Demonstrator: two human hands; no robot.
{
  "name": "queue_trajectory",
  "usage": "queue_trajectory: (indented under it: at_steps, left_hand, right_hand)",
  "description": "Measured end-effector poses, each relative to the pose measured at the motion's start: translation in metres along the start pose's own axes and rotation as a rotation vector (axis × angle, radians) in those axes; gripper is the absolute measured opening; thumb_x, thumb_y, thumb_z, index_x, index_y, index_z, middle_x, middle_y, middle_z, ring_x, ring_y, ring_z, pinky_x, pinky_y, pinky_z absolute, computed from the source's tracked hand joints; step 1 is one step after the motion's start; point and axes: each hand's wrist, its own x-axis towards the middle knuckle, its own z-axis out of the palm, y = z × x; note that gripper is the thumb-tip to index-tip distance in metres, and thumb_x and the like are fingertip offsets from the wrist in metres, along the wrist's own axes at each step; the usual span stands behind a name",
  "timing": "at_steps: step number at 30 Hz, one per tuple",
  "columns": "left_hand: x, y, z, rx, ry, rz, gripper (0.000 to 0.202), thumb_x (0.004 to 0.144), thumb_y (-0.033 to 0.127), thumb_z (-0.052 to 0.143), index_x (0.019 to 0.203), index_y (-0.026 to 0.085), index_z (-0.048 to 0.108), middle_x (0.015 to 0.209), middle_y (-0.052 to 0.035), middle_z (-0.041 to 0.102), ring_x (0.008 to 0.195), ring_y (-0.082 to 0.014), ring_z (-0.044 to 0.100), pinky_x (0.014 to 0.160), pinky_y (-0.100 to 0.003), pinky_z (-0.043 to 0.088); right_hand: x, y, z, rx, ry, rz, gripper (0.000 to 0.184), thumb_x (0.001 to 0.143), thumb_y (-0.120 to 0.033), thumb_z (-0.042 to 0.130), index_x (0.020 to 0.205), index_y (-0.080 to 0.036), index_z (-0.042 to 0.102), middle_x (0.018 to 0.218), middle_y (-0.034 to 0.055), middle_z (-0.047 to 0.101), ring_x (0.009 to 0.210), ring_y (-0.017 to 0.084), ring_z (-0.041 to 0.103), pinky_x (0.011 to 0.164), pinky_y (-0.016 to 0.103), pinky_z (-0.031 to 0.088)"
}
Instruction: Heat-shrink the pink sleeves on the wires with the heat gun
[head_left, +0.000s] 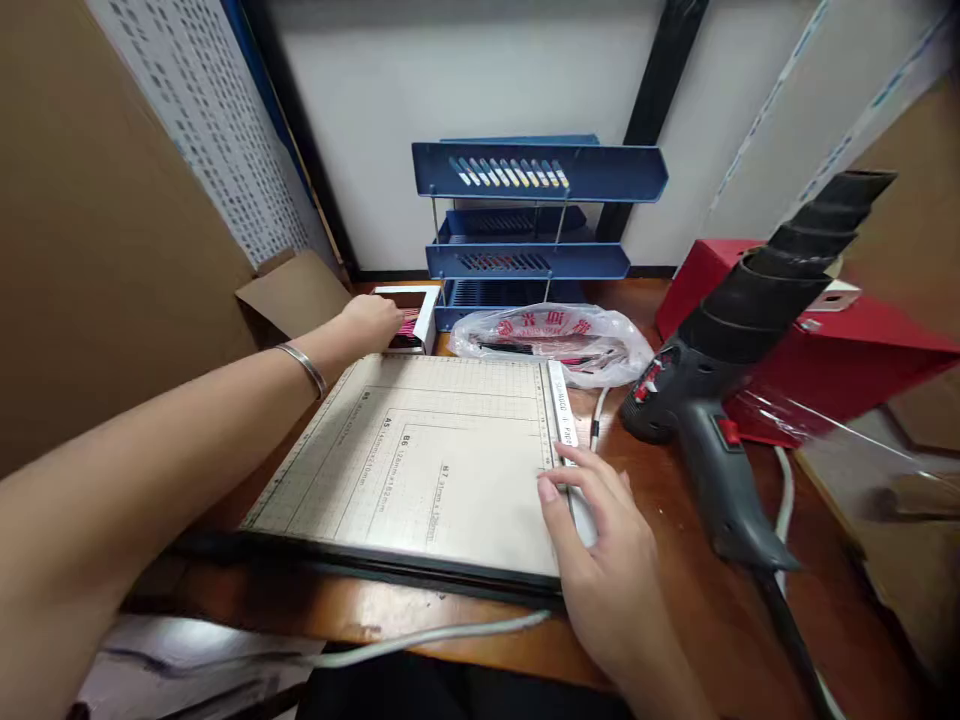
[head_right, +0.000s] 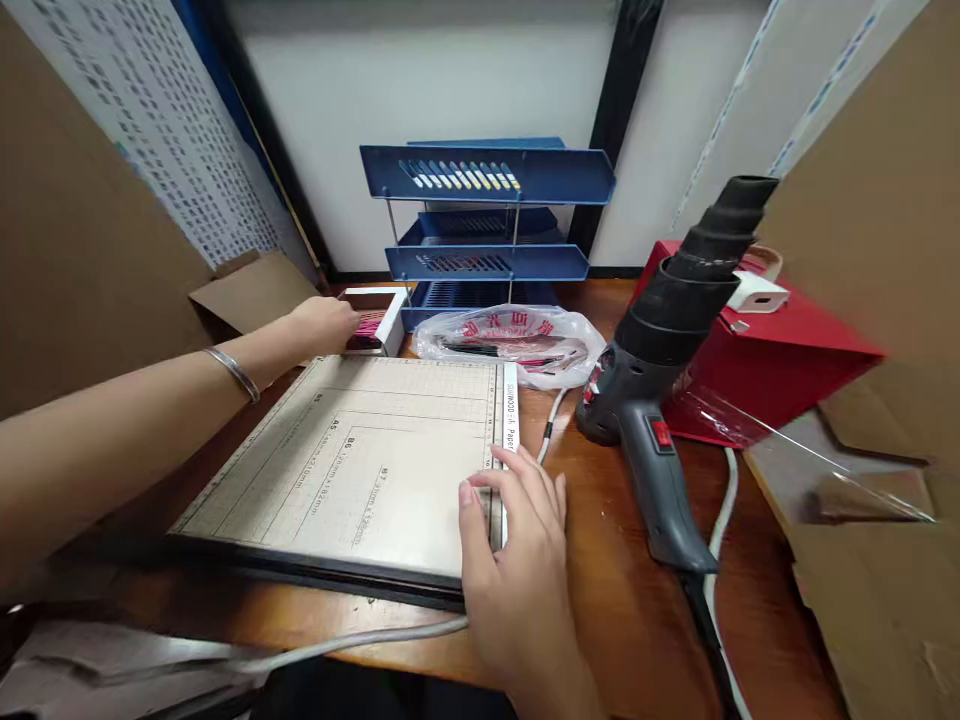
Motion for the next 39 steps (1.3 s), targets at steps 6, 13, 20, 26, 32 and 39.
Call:
queue_trajectory:
  at_steps: [6,13,20,26,32,39]
  left_hand:
    - [0.003,0.002,0.007,-0.061,0.028,-0.029,0.031,0.081,0.029,0.064,0.106,0.017,0.078,0.094,-0.0171,0.075,0.099,-0.0335,0.07,0.08,-0.035,0.053]
    - [-0.028,0.005,0.026,-0.22,0.133,-0.063,0.048,0.095,0.037,0.042,0.131,0.018,0.068,0.13,-0.015,0.069,0.121,-0.0329,0.063,0.094,-0.041,0.051]
    - [-0.043,0.011,0.06,-0.379,0.069,-0.001,0.079,0.102,0.062,0.014,0.161,0.014,0.033,0.167,-0.0102,0.035,0.155,-0.0279,0.03,0.124,-0.052,0.025]
    - [-0.047,0.016,0.064,-0.423,0.168,-0.029,0.079,0.102,0.063,0.012,0.157,0.015,0.042,0.164,-0.0115,0.041,0.152,-0.0298,0.035,0.126,-0.054,0.015]
    - [-0.052,0.02,0.063,-0.411,0.287,-0.004,0.075,0.101,0.062,0.02,0.144,0.014,0.059,0.152,-0.0138,0.055,0.142,-0.0353,0.043,0.119,-0.051,0.028]
    - [-0.049,0.015,0.069,-0.457,0.377,0.007,0.062,0.103,0.054,0.026,0.134,0.017,0.066,0.143,-0.0137,0.062,0.134,-0.0312,0.053,0.118,-0.054,0.031]
  right_hand:
    - [0.0,0.002,-0.001,0.004,-0.008,-0.006,0.024,0.094,-0.045,0.056,0.088,-0.027,0.071,0.126,0.0078,0.071,0.126,0.035,0.058,0.109,0.07,0.035]
    - [-0.001,0.002,0.0,0.002,-0.006,-0.016,0.025,0.094,-0.046,0.055,0.088,-0.027,0.071,0.125,0.0073,0.071,0.125,0.035,0.059,0.109,0.07,0.035]
    - [0.0,0.013,-0.001,-0.034,-0.045,-0.057,0.022,0.094,-0.046,0.058,0.092,-0.029,0.071,0.128,0.0055,0.071,0.127,0.036,0.059,0.108,0.072,0.036]
    - [-0.003,0.009,0.0,-0.039,-0.004,-0.032,0.025,0.095,-0.049,0.056,0.088,-0.03,0.07,0.126,0.0028,0.072,0.126,0.034,0.06,0.115,0.075,0.02]
    - [-0.003,0.005,0.002,-0.033,-0.013,-0.014,0.025,0.094,-0.049,0.055,0.088,-0.029,0.07,0.126,0.0033,0.072,0.128,0.034,0.059,0.117,0.072,0.019]
    - [-0.003,0.005,0.001,-0.015,-0.018,-0.014,0.024,0.095,-0.046,0.055,0.089,-0.028,0.07,0.126,0.0052,0.071,0.129,0.033,0.057,0.118,0.069,0.018]
